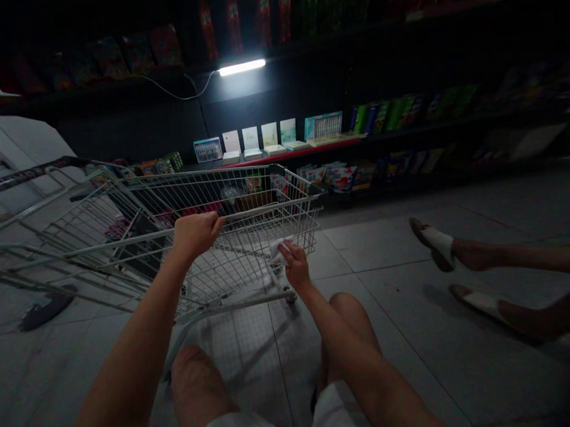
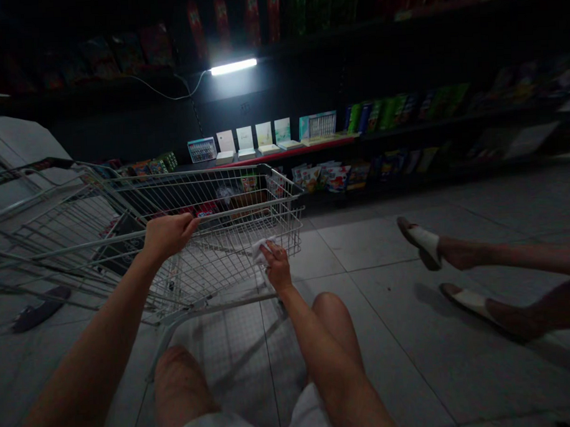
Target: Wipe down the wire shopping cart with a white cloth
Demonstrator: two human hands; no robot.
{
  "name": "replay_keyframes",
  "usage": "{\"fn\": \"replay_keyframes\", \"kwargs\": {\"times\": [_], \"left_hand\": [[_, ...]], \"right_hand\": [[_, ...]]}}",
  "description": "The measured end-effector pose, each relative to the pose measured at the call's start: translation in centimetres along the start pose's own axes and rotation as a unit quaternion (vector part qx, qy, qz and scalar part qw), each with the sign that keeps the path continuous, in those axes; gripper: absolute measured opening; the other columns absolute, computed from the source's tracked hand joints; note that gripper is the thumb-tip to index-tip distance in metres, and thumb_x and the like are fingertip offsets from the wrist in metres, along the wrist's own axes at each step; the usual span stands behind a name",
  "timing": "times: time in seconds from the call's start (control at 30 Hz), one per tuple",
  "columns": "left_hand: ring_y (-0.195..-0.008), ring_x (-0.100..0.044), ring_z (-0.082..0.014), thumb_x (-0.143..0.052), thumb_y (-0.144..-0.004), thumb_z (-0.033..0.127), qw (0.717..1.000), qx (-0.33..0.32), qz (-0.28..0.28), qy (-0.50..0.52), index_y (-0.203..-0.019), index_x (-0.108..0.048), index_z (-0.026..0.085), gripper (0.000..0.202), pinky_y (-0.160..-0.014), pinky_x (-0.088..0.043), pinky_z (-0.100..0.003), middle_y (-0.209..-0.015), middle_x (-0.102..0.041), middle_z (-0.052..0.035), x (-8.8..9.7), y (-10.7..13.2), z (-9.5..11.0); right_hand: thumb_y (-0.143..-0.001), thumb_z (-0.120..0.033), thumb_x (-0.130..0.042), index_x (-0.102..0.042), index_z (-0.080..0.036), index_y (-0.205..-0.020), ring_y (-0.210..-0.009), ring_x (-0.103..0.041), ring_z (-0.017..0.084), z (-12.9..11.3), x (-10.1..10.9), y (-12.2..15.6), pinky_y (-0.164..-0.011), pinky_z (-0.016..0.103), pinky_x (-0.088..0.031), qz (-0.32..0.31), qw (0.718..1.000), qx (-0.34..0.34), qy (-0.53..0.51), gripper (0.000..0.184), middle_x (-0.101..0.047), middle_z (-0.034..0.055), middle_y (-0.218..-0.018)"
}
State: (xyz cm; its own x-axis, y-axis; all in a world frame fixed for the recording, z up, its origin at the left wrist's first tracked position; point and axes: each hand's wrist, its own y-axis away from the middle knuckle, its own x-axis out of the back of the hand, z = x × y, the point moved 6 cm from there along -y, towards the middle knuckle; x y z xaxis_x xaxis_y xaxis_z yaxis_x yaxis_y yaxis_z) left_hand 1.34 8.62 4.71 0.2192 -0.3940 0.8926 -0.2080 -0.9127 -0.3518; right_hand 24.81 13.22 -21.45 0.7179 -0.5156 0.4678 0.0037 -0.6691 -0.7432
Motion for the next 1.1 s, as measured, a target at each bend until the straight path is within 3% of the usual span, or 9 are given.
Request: {"fn": "replay_keyframes", "kwargs": {"times": [0.13,0.3,0.43,0.5,0.6,0.8,0.87,0.93,1.1], "left_hand": [[-0.089,-0.070,-0.0264,-0.022,-0.098,0.055,1.000,0.008,-0.008,-0.012,-0.096,-0.068,0.024,0.055,-0.061,-0.034,-0.031,-0.092,-0.076,-0.0086,0.2,0.2,-0.3],[-0.088,-0.069,-0.0248,-0.022,-0.098,0.056,1.000,0.011,-0.016,-0.020,-0.097,-0.067,0.025,0.055,-0.060,-0.032,-0.030,-0.093,-0.076,-0.0071,0.1,0.8,-1.2],[-0.083,-0.068,-0.0236,-0.023,-0.097,0.057,0.999,0.015,-0.015,-0.028,-0.089,-0.066,0.025,0.055,-0.059,-0.030,-0.029,-0.088,-0.075,-0.0060,0.1,1.4,-2.1],[-0.081,-0.068,-0.0232,-0.023,-0.097,0.060,0.999,0.017,-0.021,-0.030,-0.086,-0.065,0.025,0.056,-0.058,-0.028,-0.029,-0.084,-0.074,-0.0055,0.2,1.8,-2.4],[-0.079,-0.068,-0.0236,-0.023,-0.096,0.062,0.998,0.030,-0.033,-0.035,-0.086,-0.065,0.025,0.057,-0.056,-0.027,-0.029,-0.082,-0.073,-0.0057,0.3,2.2,-3.0],[-0.085,-0.068,-0.0277,-0.024,-0.094,0.066,0.995,0.075,-0.051,-0.042,-0.105,-0.066,0.025,0.060,-0.062,-0.037,-0.030,-0.088,-0.074,-0.0094,0.6,2.3,-3.6],[-0.096,-0.066,-0.0278,-0.026,-0.095,0.063,0.998,0.044,-0.024,-0.025,-0.109,-0.066,0.025,0.057,-0.067,-0.042,-0.031,-0.098,-0.073,-0.0102,1.2,1.6,-2.2],[-0.104,-0.064,-0.0264,-0.029,-0.097,0.058,1.000,-0.015,0.000,-0.003,-0.109,-0.067,0.024,0.053,-0.074,-0.044,-0.031,-0.107,-0.071,-0.0099,1.7,0.5,0.6],[-0.103,-0.065,-0.0260,-0.034,-0.099,0.047,0.995,-0.086,-0.017,0.053,-0.109,-0.066,0.020,0.043,-0.076,-0.048,-0.034,-0.111,-0.071,-0.0113,1.7,-3.5,8.8]], "right_hand": [[-0.065,-0.003,-0.044,-0.071,-0.021,-0.117,-0.115,-0.057,0.023,0.5,1.1,0.6,-0.102,0.041,-0.049,-0.013,1.000,-0.018,-0.005,0.061,-0.067,0.0081,-0.121],[-0.073,-0.003,-0.044,-0.061,-0.021,-0.132,-0.130,-0.048,0.025,-2.2,5.9,-5.1,-0.112,0.046,-0.040,0.118,0.993,0.003,0.002,0.064,-0.055,0.0093,-0.139],[-0.075,-0.002,-0.044,-0.059,-0.024,-0.134,-0.136,-0.040,0.025,-3.8,6.2,-7.8,-0.116,0.046,-0.034,0.125,0.991,0.053,0.021,0.065,-0.048,0.0068,-0.147],[-0.073,-0.001,-0.045,-0.062,-0.025,-0.132,-0.134,-0.041,0.025,-3.3,4.9,-7.0,-0.115,0.047,-0.035,0.094,0.993,0.059,0.033,0.066,-0.050,0.0063,-0.146],[-0.072,-0.002,-0.046,-0.064,-0.024,-0.130,-0.130,-0.045,0.025,-1.9,2.7,-3.6,-0.114,0.047,-0.037,0.044,0.997,0.056,0.036,0.065,-0.053,0.0065,-0.143],[-0.063,0.001,-0.047,-0.071,-0.024,-0.119,-0.120,-0.055,0.022,-0.1,0.4,2.9,-0.106,0.043,-0.045,-0.022,0.998,0.058,0.003,0.065,-0.064,0.0072,-0.128],[-0.061,0.001,-0.047,-0.073,-0.023,-0.112,-0.111,-0.058,0.022,-0.3,0.8,3.0,-0.099,0.041,-0.049,-0.013,0.998,0.062,-0.009,0.062,-0.068,0.0077,-0.119],[-0.066,0.000,-0.047,-0.072,-0.021,-0.115,-0.112,-0.057,0.022,-0.7,1.8,1.6,-0.098,0.041,-0.049,0.018,0.999,0.048,-0.010,0.059,-0.066,0.0095,-0.121],[-0.082,-0.009,-0.049,-0.060,-0.023,-0.134,-0.127,-0.046,0.026,-2.7,5.6,-5.5,-0.107,0.045,-0.040,0.141,0.989,0.037,0.015,0.055,-0.049,0.0105,-0.143]]}}
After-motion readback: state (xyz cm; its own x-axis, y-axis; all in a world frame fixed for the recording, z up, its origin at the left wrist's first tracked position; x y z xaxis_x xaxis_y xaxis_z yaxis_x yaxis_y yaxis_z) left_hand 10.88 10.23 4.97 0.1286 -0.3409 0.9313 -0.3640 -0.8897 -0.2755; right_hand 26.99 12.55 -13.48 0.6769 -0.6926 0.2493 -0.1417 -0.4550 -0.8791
